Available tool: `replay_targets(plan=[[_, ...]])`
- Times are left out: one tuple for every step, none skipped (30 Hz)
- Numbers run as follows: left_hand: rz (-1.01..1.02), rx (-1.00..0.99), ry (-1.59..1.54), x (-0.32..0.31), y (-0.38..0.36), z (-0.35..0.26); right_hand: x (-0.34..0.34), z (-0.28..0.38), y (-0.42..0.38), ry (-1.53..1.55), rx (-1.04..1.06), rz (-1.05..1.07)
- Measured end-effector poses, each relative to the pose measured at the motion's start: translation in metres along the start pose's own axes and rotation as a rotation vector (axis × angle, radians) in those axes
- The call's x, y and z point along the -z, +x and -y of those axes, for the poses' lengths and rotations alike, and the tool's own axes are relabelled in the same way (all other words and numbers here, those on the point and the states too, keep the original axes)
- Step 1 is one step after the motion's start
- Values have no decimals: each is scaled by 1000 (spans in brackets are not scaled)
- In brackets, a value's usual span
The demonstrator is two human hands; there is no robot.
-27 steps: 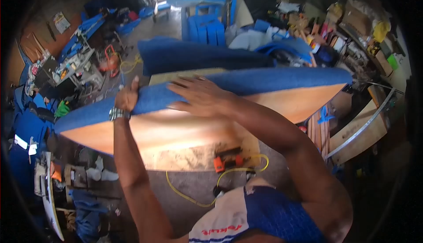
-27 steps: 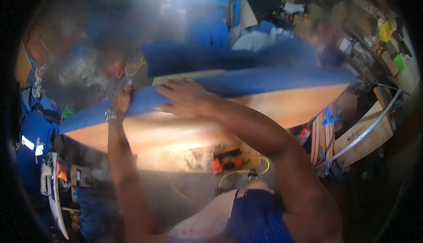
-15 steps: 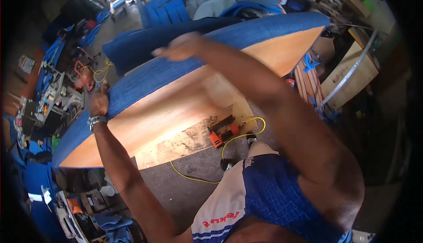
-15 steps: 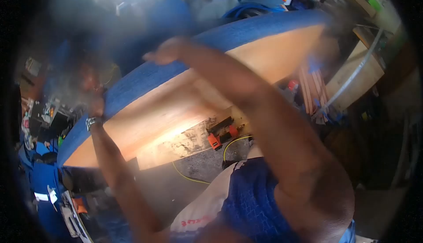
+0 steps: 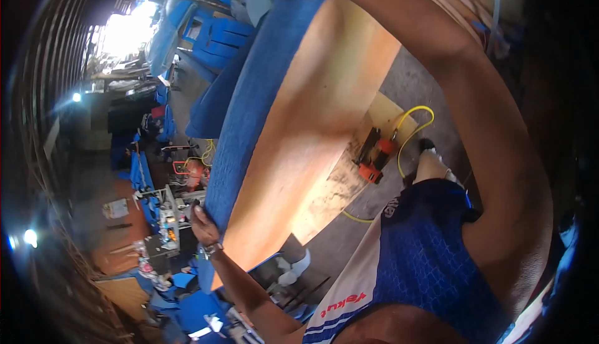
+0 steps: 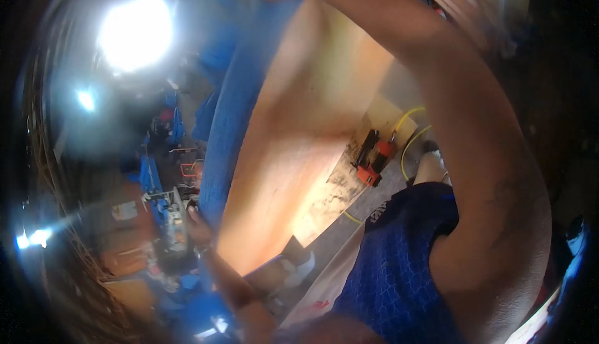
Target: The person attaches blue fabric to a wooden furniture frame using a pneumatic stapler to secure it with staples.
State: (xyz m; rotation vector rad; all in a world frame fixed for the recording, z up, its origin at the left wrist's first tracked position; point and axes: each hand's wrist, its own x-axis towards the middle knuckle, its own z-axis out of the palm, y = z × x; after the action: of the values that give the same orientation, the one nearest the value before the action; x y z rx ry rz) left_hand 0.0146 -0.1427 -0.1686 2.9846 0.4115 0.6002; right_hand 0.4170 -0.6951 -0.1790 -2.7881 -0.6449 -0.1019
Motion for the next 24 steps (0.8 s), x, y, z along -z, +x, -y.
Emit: replay_targets(plan=[[73, -122, -149, 1, 2, -50, 2, 1, -2, 10, 2, -47], [85, -257, -161, -10, 3, -73, 5, 4, -8, 13, 9, -96], [117, -422, -108, -16, 11, -108, 9, 8, -12, 48, 17, -99], [143, -589, -64, -22, 20, -142, 14, 10, -16, 78, 26, -103], [122, -793, 40, -28, 29, -177, 19, 8, -19, 100, 33, -112], [142, -798, 131, -31, 34, -204, 11, -1, -12, 270, 130, -309], [157, -808, 225, -34, 42, -226, -10, -13, 1, 435, 227, -513], [167, -824, 317, -39, 54, -241, -22, -28, 5, 590, 326, -724], [193, -880, 248, -46, 70, -245, -25, -26, -19, 651, 263, -902], [212, -889, 153, -52, 86, -256, -33, -11, -55, 711, 201, -1083], [250, -895, 64, -55, 97, -267, -48, 3, -85, 699, 104, -1152], [295, -906, -23, -57, 107, -276, -71, 16, -112, 684, -2, -1221], [301, -962, -21, -58, 118, -285, -125, 23, -127, 692, -63, -1167], [304, -1019, -27, -61, 127, -296, -159, 51, -141, 723, -102, -1267], [308, -1063, -32, -63, 133, -304, -191, 75, -158, 796, -105, -1160], [314, -1103, -76, -67, 139, -312, -219, 102, -170, 805, -85, -1151], [324, -1134, -110, -70, 147, -321, -231, 126, -186, 859, -78, -1026], [335, -1165, -137, -75, 155, -328, -241, 147, -195, 916, -71, -904], [351, -1181, -135, -79, 165, -334, -247, 164, -199, 882, -16, -906], [368, -1195, -133, -85, 174, -341, -252, 178, -200, 847, 39, -907], [381, -1208, -137, -88, 183, -347, -252, 190, -199, 805, 96, -904], [407, -1208, -156, -90, 187, -348, -252, 202, -199, 848, 109, -904], [422, -1212, -188, -92, 192, -353, -249, 207, -196, 875, 128, -905], [432, -1216, -228, -94, 196, -360, -242, 208, -194, 892, 149, -904]])
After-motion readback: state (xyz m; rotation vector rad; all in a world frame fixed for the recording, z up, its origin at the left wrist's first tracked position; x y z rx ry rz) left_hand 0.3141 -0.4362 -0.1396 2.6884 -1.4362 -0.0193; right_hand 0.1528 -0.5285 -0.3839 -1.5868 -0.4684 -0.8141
